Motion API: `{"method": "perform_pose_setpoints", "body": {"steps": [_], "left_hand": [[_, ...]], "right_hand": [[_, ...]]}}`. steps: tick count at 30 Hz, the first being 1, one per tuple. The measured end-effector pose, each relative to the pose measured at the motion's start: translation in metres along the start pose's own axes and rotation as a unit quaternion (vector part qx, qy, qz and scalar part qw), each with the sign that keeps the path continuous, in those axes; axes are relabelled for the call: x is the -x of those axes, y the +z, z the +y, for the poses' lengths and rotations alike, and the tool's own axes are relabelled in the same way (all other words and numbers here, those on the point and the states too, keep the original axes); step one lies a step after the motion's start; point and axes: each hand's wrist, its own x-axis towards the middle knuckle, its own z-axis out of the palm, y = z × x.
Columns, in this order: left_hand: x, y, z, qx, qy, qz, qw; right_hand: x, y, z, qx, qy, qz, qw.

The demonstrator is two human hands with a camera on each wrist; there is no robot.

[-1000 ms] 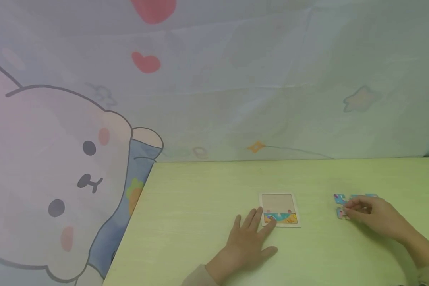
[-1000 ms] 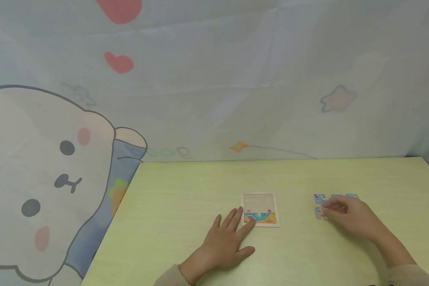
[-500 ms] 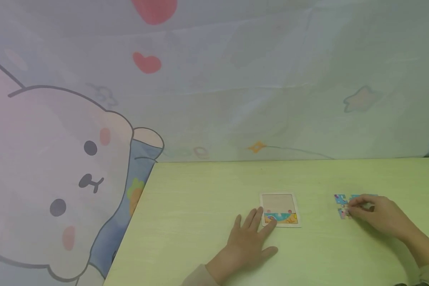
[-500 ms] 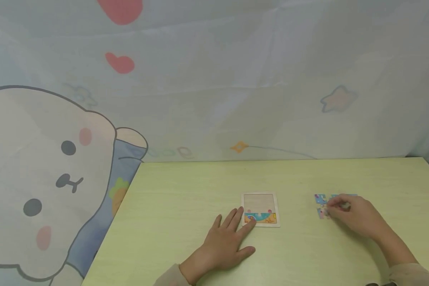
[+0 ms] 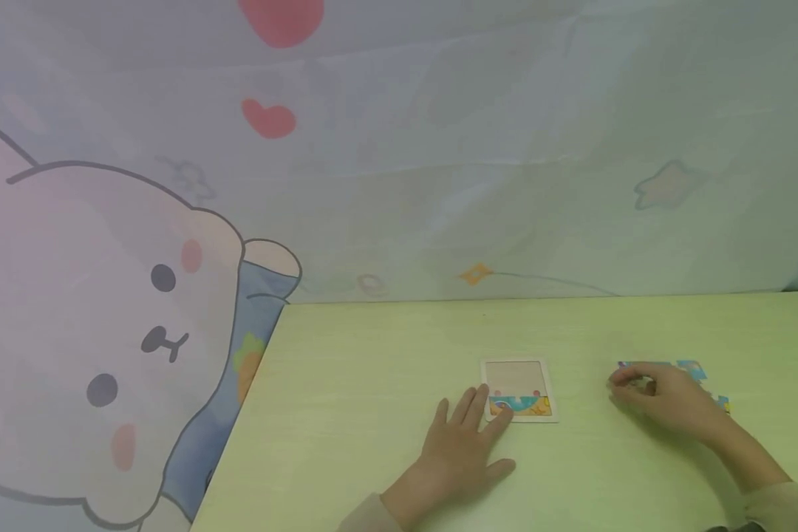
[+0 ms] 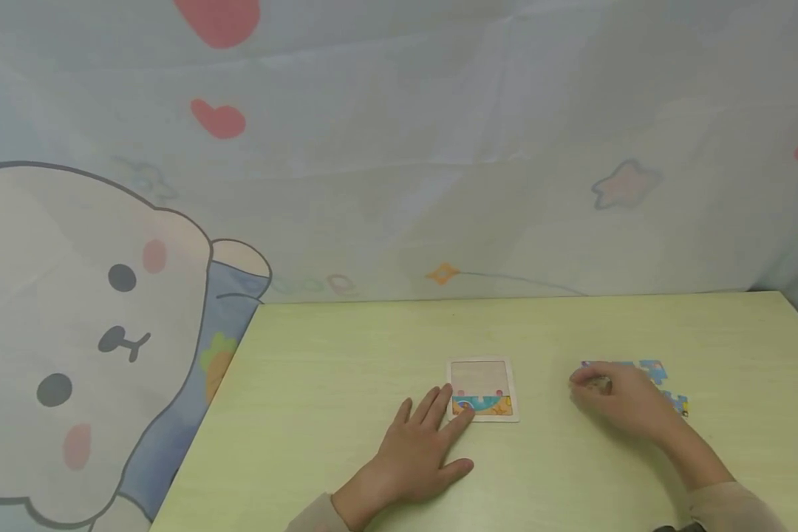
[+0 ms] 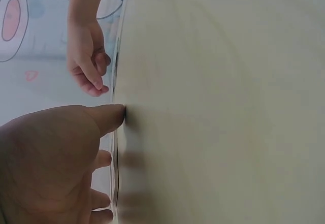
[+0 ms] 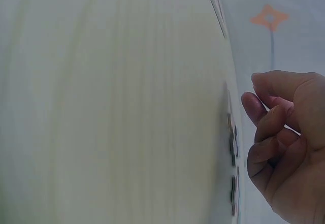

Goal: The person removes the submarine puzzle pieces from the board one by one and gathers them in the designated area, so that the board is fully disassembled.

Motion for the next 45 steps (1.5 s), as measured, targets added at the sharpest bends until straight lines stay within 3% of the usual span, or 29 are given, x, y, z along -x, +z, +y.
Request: {"method": "perform_pose_setpoints", "body": {"steps": [7,16,22,45], "left_hand": [[-0.007,0.003,0.005,-0.002,0.022,0.030,0.9993],[-0.012,-0.002,0.011,0.002,0.030,0.006,0.9995],[-0.013,0.001,0.013,-0.001,0.033,-0.004,0.9994],[-0.013,0.001,0.014,-0.009,0.034,0.001,0.9994]], "right_hand": [[-0.011,0.022,-0.018,0.013,0.000,-0.012,0.9998],[-0.031,0.045,-0.039,-0.005,-0.048,-0.053,0.9974],[-0.037,0.056,-0.049,0.006,-0.056,-0.079,0.9953],[-0.034,0.058,-0.059,0.033,-0.071,-0.079,0.9937]]}}
